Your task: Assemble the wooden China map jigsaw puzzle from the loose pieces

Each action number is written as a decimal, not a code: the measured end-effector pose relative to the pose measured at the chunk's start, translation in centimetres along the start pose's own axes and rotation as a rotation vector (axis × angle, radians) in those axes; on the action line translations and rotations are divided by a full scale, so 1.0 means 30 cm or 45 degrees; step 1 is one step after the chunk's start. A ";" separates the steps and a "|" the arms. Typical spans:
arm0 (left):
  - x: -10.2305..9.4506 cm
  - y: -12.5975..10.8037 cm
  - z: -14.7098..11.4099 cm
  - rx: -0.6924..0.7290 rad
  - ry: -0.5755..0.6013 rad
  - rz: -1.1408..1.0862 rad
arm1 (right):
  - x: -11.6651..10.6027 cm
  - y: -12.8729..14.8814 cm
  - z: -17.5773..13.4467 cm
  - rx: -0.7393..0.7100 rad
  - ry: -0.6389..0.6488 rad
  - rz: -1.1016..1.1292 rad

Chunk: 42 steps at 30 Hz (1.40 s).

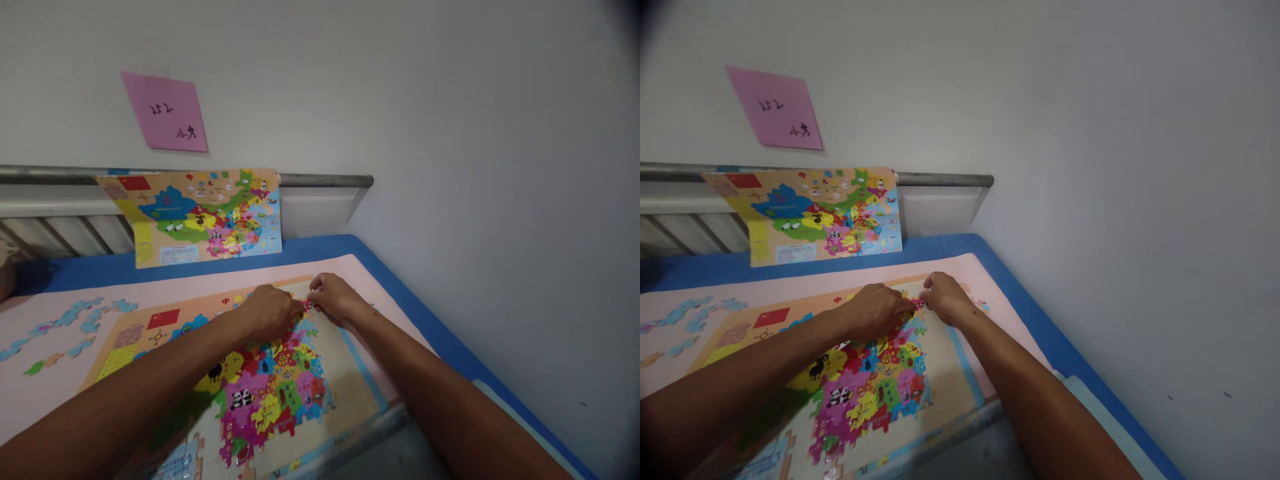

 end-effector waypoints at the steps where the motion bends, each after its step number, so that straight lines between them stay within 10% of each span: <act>1: 0.000 -0.001 0.001 0.001 0.004 0.000 | -0.003 0.007 -0.003 0.004 -0.005 -0.021; 42: -0.001 0.007 0.023 -0.016 0.008 -0.152 | -0.099 0.034 -0.026 -0.015 -0.023 -0.286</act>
Point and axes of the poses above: each hand's wrist, its own z-axis towards the middle knuckle, its own x-axis out of the palm, y = z × x, the point moved 9 cm from there along z, towards the middle knuckle, and after that the axes turned 8 degrees about y, right-handed, at the moved point
